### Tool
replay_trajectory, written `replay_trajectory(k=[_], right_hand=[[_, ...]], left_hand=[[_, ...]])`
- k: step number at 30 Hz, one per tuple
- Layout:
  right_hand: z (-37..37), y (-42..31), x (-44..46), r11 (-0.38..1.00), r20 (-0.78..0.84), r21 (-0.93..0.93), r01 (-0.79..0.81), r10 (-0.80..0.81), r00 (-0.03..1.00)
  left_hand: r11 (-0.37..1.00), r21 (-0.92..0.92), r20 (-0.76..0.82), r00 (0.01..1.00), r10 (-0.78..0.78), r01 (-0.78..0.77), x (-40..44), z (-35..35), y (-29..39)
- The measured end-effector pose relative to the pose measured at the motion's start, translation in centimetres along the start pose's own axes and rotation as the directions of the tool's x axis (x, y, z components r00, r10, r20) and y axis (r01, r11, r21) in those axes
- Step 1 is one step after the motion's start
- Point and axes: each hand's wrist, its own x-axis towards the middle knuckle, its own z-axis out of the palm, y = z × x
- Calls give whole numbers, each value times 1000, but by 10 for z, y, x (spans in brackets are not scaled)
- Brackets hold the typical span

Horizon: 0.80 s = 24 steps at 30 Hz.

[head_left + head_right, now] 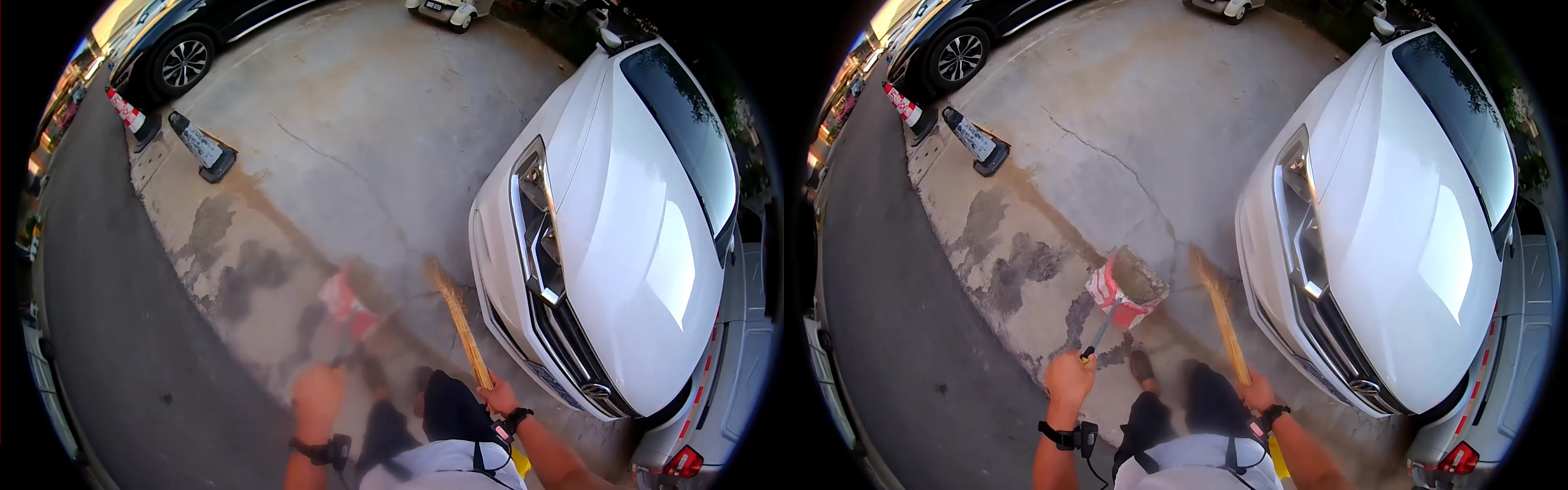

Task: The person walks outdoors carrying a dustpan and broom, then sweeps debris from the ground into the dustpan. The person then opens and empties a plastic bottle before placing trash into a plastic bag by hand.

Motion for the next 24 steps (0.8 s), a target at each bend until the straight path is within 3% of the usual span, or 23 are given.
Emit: replay_trajectory(k=[3,6,8,9,11,12,15,16,20,21,22,23,24], right_hand=[[-1,-26,51,978,-77,-164,128,-142,987],[-5,-49,141,960,-142,-106,258,-271,952],[-25,-155,167,998,-62,-53,-24,21,998],[-28,-146,226,979,-125,-125,162,-178,976],[-38,-162,307,958,-184,-99,268,-282,941],[-48,-194,330,981,-188,8,192,-187,964],[-76,-252,403,993,-192,15,119,-114,975],[-84,-257,431,991,-178,-9,131,-130,975],[-79,-225,495,995,-121,88,-47,57,991],[-68,-207,497,982,-60,149,-113,124,991],[-55,-178,486,998,-46,6,-57,57,997],[-47,-185,435,984,21,139,-116,114,993],[-35,-156,421,990,73,118,-74,66,995]], left_hand=[[998,30,16,999,46,-47,57,6,24],[996,32,55,995,79,-81,110,10,52],[996,31,64,994,86,-88,144,13,73],[995,39,71,994,87,-90,157,15,83],[994,56,90,992,86,-91,181,26,98],[994,66,104,991,84,-91,190,33,103],[992,93,146,986,76,-91,209,48,121],[991,102,159,984,75,-92,215,51,128],[994,99,198,980,18,-38,228,46,147],[994,103,198,980,20,-41,231,45,147],[994,102,194,981,26,-46,234,44,148],[993,110,199,980,16,-39,236,42,151],[993,117,204,979,7,-31,237,41,153]])
